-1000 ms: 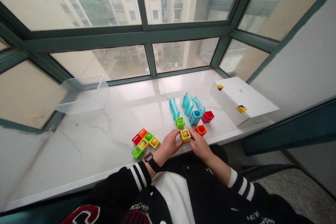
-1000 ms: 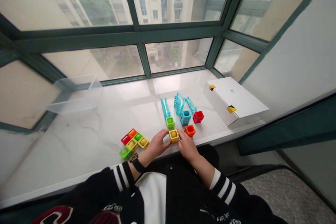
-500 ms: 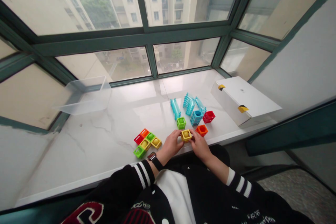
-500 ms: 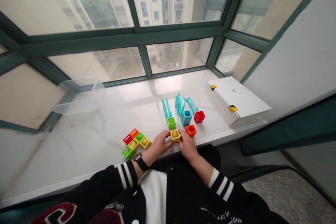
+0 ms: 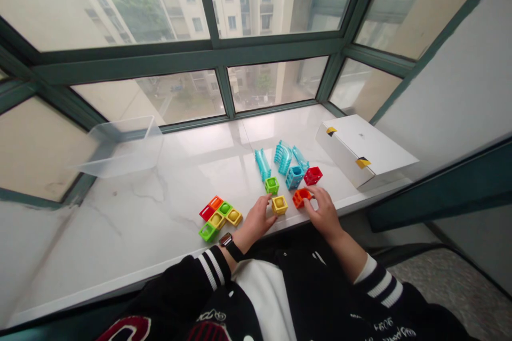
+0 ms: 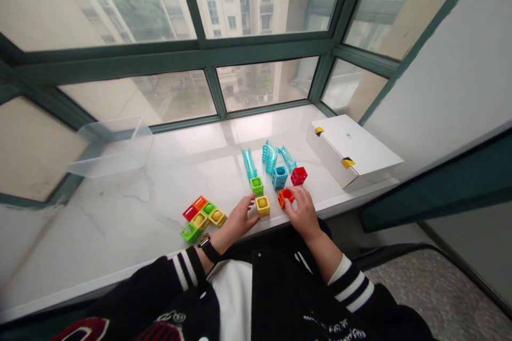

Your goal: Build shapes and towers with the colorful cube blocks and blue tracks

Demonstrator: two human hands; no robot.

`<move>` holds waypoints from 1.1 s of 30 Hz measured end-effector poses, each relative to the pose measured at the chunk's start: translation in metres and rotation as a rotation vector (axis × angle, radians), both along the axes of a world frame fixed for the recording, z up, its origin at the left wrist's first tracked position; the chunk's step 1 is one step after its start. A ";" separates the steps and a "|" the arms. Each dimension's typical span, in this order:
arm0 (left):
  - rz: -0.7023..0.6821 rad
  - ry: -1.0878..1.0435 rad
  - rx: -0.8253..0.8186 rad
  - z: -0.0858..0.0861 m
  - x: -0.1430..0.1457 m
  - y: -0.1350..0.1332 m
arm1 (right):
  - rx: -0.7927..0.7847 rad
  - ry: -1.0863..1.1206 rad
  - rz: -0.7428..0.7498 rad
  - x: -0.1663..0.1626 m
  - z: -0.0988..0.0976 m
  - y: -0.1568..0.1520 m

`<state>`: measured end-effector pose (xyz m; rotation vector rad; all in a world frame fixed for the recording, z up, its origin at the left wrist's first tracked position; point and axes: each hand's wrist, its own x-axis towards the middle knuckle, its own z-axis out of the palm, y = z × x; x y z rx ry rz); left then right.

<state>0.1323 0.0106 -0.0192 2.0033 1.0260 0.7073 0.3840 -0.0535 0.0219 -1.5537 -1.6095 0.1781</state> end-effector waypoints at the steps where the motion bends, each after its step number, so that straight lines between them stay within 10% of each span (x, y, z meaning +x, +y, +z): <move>1: -0.004 0.006 -0.006 0.003 -0.005 0.000 | -0.002 0.008 -0.016 0.006 -0.004 0.003; 10: 0.138 -0.011 0.084 0.063 -0.121 -0.008 | -0.214 0.349 -0.068 0.010 -0.080 0.014; 18: 0.623 0.047 0.131 0.049 -0.215 -0.025 | -0.232 0.380 -0.050 0.017 -0.099 0.019; 24: 0.650 0.036 0.094 0.029 -0.223 -0.035 | -0.207 0.418 -0.067 0.016 -0.088 0.014; 33: 0.409 0.301 0.301 0.010 -0.198 -0.037 | 0.303 0.305 -0.200 0.000 -0.015 0.009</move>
